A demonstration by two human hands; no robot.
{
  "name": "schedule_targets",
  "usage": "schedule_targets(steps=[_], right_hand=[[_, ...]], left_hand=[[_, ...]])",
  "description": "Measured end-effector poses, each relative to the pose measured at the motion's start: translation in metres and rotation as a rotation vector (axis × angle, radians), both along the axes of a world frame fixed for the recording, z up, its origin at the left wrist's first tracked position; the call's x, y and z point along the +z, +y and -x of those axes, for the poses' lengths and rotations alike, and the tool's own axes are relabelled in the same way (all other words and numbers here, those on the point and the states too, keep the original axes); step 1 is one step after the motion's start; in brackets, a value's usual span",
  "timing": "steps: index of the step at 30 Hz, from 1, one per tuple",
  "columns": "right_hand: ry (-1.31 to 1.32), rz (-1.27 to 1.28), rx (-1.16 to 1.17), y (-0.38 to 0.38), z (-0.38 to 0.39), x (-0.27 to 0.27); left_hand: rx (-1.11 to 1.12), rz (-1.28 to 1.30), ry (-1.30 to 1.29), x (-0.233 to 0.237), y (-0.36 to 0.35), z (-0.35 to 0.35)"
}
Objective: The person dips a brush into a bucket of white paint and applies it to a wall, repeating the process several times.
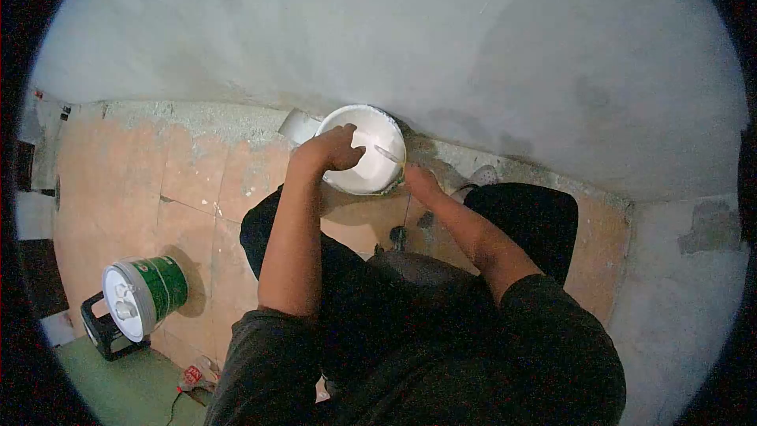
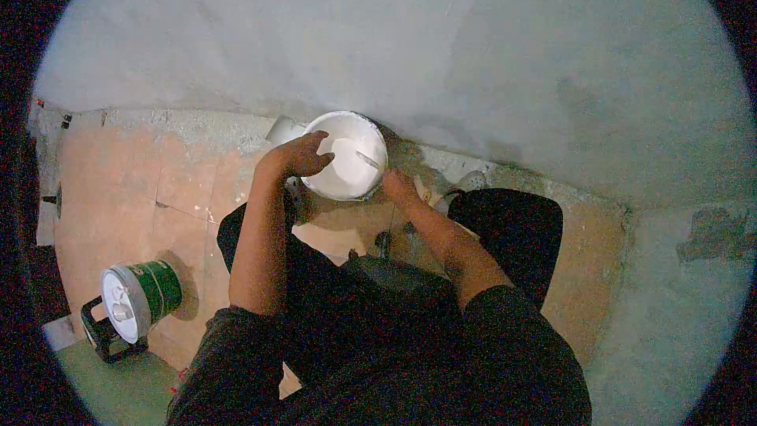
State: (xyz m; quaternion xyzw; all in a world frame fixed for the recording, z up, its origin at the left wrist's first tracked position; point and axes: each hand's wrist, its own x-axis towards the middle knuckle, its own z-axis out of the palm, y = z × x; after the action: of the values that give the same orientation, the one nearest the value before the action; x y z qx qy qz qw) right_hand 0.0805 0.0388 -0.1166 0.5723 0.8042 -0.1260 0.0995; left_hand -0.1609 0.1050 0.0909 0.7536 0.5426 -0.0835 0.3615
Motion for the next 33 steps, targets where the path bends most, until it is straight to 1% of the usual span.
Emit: schedule_targets(steps=[2,3,5,6,8,9,11,12,13,14,15,17,18,19,20,21,22,23,25,26,27,29,30,31,32,33], right_hand=[[0.046,0.123,-0.094,0.007,-0.001,-0.007],[0.046,0.125,-0.095,0.005,-0.001,-0.012],[0.005,0.008,-0.043,0.005,-0.005,-0.022],[0.005,0.008,-0.043,0.004,-0.009,-0.031],[-0.031,-0.208,0.09,0.0,-0.017,-0.049],[-0.032,-0.208,0.089,-0.001,-0.013,-0.035],[0.06,-0.027,-0.183,-0.003,0.003,0.008],[0.059,-0.028,-0.182,-0.002,-0.005,-0.013],[0.132,-0.065,-0.127,-0.001,-0.022,-0.057],[0.204,-0.103,-0.073,0.0,-0.031,-0.08],[0.204,-0.105,-0.074,0.0,-0.024,-0.067],[0.435,0.175,-0.547,0.001,-0.005,-0.027],[0.441,0.147,-0.511,0.002,-0.009,-0.059],[0.441,0.138,-0.513,0.0,-0.009,-0.046],[0.797,0.403,-0.774,-0.004,-0.008,-0.033],[1.157,0.676,-1.022,-0.008,-0.006,-0.019],[1.292,0.83,-1.026,-0.008,-0.005,-0.011],[1.299,0.817,-1.023,-0.012,-0.002,-0.004],[1.484,0.85,-1.006,-0.021,0.006,0.014],[1.448,0.888,-0.952,-0.022,0.007,0.023],[1.461,0.87,-0.946,-0.025,0.008,0.03],[1.602,0.817,-0.814,-0.029,0.011,0.047],[1.526,0.771,-0.843,-0.026,0.012,0.063],[1.54,0.742,-0.833,-0.024,0.012,0.073],[1.577,0.695,-0.79,-0.024,0.01,0.082],[1.612,0.647,-0.741,-0.02,0.008,0.093]], left_hand=[[-0.003,-0.008,0.01,0.001,0.0,0.0],[-0.004,-0.006,0.01,0.001,0.0,0.001],[-0.005,0.073,0.045,0.001,0.003,0.0],[-0.005,0.073,0.046,0.002,0.003,-0.001],[-0.007,0.086,0.049,0.005,0.003,-0.001],[-0.009,0.086,0.048,0.006,0.002,-0.001],[-0.028,0.05,0.052,0.008,0.002,-0.001],[-0.022,0.058,0.054,0.004,0.003,-0.001],[-0.021,0.058,0.054,0.002,0.003,0.0],[-0.021,0.061,0.056,0.0,0.004,0.0],[-0.022,0.063,0.057,0.0,0.004,0.0],[-0.014,0.04,0.031,0.007,0.001,0.002],[-0.019,0.03,0.012,0.005,0.003,0.005],[-0.025,0.018,-0.006,0.002,0.005,0.009],[-0.021,-0.011,0.024,-0.01,0.01,0.014],[-0.008,0.048,0.037,0.001,0.011,0.017],[-0.007,0.026,0.057,0.001,0.012,0.02],[-0.007,0.002,0.078,0.0,0.014,0.024],[0.016,0.01,0.085,-0.02,0.021,0.03],[0.045,0.03,0.092,-0.027,0.025,0.031],[0.036,0.013,0.093,-0.027,0.025,0.03],[0.025,0.069,0.027,-0.023,0.02,0.027],[-0.026,0.088,0.032,-0.03,0.023,0.025],[-0.078,0.106,0.037,-0.042,0.026,0.024],[-0.117,0.015,0.035,-0.062,0.024,0.023],[-0.251,-0.052,0.025,-0.084,0.029,0.019]])
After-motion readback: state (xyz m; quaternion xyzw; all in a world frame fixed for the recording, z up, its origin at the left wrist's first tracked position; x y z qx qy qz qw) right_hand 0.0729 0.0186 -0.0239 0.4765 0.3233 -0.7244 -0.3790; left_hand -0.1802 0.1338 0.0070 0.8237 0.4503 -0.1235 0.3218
